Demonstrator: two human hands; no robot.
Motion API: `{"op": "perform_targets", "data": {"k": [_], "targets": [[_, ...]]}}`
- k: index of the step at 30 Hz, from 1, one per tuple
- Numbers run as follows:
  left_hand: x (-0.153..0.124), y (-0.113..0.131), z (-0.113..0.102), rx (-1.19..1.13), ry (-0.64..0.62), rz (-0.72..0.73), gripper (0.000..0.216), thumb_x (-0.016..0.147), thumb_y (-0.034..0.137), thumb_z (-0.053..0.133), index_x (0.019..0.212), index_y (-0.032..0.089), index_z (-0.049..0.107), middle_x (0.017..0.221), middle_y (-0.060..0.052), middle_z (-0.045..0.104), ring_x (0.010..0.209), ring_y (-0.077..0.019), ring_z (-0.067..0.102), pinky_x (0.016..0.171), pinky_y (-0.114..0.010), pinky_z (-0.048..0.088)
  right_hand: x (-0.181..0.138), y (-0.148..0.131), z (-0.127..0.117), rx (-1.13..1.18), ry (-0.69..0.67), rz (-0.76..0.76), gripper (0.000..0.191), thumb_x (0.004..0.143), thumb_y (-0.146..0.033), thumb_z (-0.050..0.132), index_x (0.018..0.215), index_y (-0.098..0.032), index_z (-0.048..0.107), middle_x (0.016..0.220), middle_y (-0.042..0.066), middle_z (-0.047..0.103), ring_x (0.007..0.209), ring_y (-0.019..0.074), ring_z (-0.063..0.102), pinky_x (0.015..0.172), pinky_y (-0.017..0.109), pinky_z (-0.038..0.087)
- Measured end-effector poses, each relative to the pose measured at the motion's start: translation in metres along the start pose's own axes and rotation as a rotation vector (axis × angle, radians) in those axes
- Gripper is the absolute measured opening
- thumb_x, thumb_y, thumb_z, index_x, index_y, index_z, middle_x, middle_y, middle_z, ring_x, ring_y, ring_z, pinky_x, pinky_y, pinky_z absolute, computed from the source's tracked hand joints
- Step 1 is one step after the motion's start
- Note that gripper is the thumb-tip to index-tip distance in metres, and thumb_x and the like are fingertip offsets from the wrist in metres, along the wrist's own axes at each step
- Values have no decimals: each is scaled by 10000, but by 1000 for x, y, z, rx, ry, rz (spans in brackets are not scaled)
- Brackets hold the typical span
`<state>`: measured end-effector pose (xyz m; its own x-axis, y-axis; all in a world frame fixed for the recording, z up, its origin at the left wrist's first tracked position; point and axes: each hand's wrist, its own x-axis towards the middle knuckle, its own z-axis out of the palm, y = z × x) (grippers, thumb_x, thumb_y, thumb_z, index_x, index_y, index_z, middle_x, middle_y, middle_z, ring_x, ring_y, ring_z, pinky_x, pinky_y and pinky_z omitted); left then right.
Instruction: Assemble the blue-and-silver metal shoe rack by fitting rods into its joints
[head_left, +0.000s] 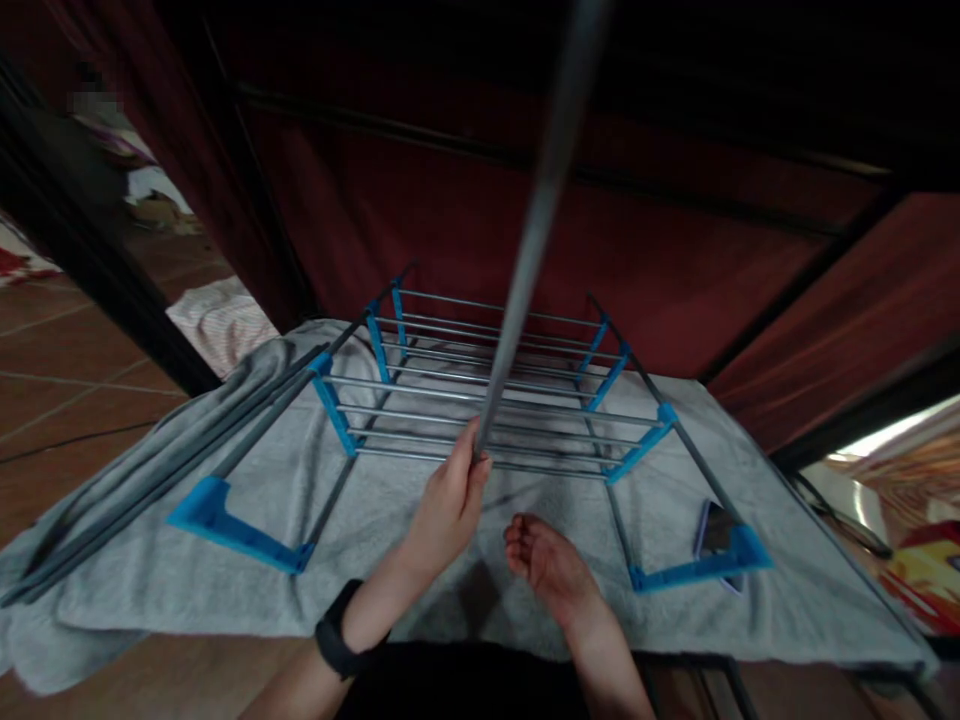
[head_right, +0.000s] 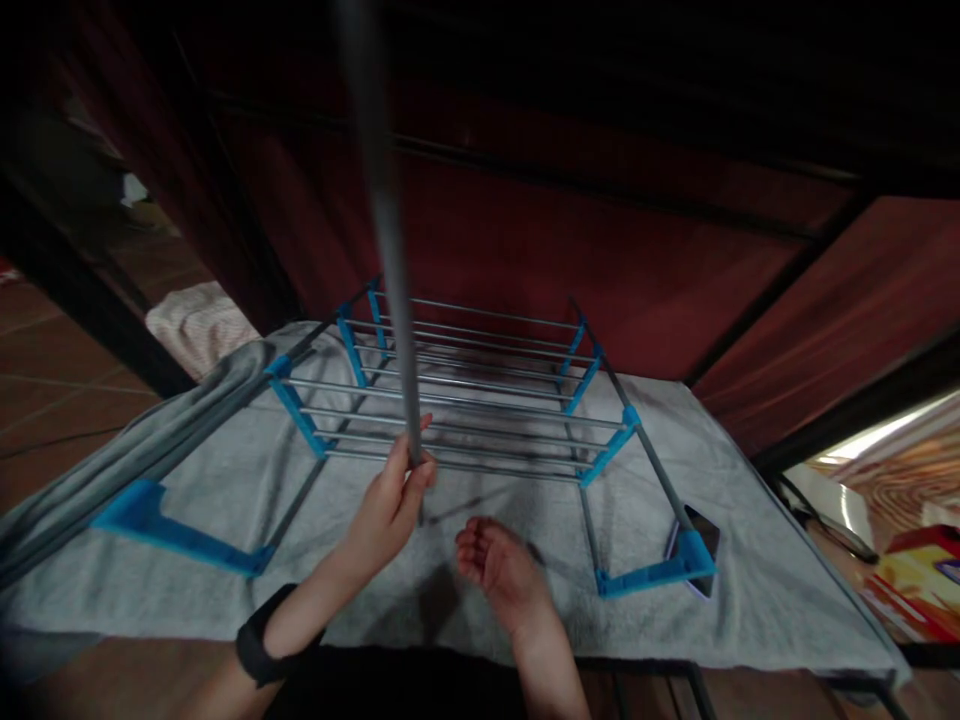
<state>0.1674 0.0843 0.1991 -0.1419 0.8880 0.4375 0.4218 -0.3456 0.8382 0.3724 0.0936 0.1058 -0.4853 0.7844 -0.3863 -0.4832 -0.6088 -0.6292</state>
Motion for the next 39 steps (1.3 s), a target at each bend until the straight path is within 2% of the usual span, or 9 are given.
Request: {"op": "perform_targets", "data": {"k": [2,4,10,14,21,25,29,33,39], "targets": [[3,-8,-7,136,-39,66,499,1127,361,450,1599,232,549,1413,-142,755,1318,-309,722,1122,-463,589,-1,-9,3,-42,104,-141,280,797,-382,941,977,-211,812,921,43,832,786,165,760,743,288,621],[0,-22,-6,250,-74,109,431,1121,316,434,1508,233,606,1420,-145,766,1315,-315,734,1118,-474,597,0,-18,3,-78,206,-246,313,748,-376,975,967,-217,817,934,54,842,809,186,766,769,319,619],[-22,-61,11,581,-211,69,226,1105,235,467,1231,221,654,1068,-125,815,994,-305,794,901,-431,624,1,-27,-7,-86,328,-393,369,711,-411,1011,977,-252,810,991,48,860,879,216,786,844,380,635],[-29,-76,13,689,-335,20,184,1103,209,460,1133,225,641,980,-105,791,944,-295,785,880,-405,597,5,-26,-13,-41,353,-426,402,701,-393,1013,1020,-268,803,1041,39,864,956,228,795,958,432,646],[-38,-101,9,736,-465,55,234,1097,216,438,1144,227,667,998,-113,795,976,-315,788,913,-431,587,17,-26,-31,105,371,-423,286,703,-309,996,861,-274,761,933,1,842,948,230,809,980,444,662],[-43,-112,7,748,-523,34,292,1088,225,417,1185,208,692,1045,-141,810,1008,-332,791,952,-472,594,18,-22,-43,113,386,-432,297,698,-304,984,907,-255,778,951,5,842,928,214,798,951,407,658],[-47,-123,5,725,-541,10,331,1076,244,413,1207,215,715,1138,-146,823,1078,-326,790,1021,-494,594,18,-12,-52,134,428,-408,295,677,-277,974,839,-256,729,900,-16,813,934,212,780,988,409,641],[-50,-130,2,715,-540,1,352,1063,255,420,1211,224,738,1193,-147,824,1148,-326,780,1088,-515,577,22,1,-59,113,469,-385,348,644,-340,988,815,-275,693,903,-5,810,963,229,769,991,434,634],[-55,-134,-14,752,-580,-52,376,1054,235,407,1235,210,736,1187,-145,820,1130,-301,781,1046,-468,593,22,10,-69,120,510,-391,372,611,-382,1006,789,-282,695,856,-8,788,934,230,763,956,417,638]]}}
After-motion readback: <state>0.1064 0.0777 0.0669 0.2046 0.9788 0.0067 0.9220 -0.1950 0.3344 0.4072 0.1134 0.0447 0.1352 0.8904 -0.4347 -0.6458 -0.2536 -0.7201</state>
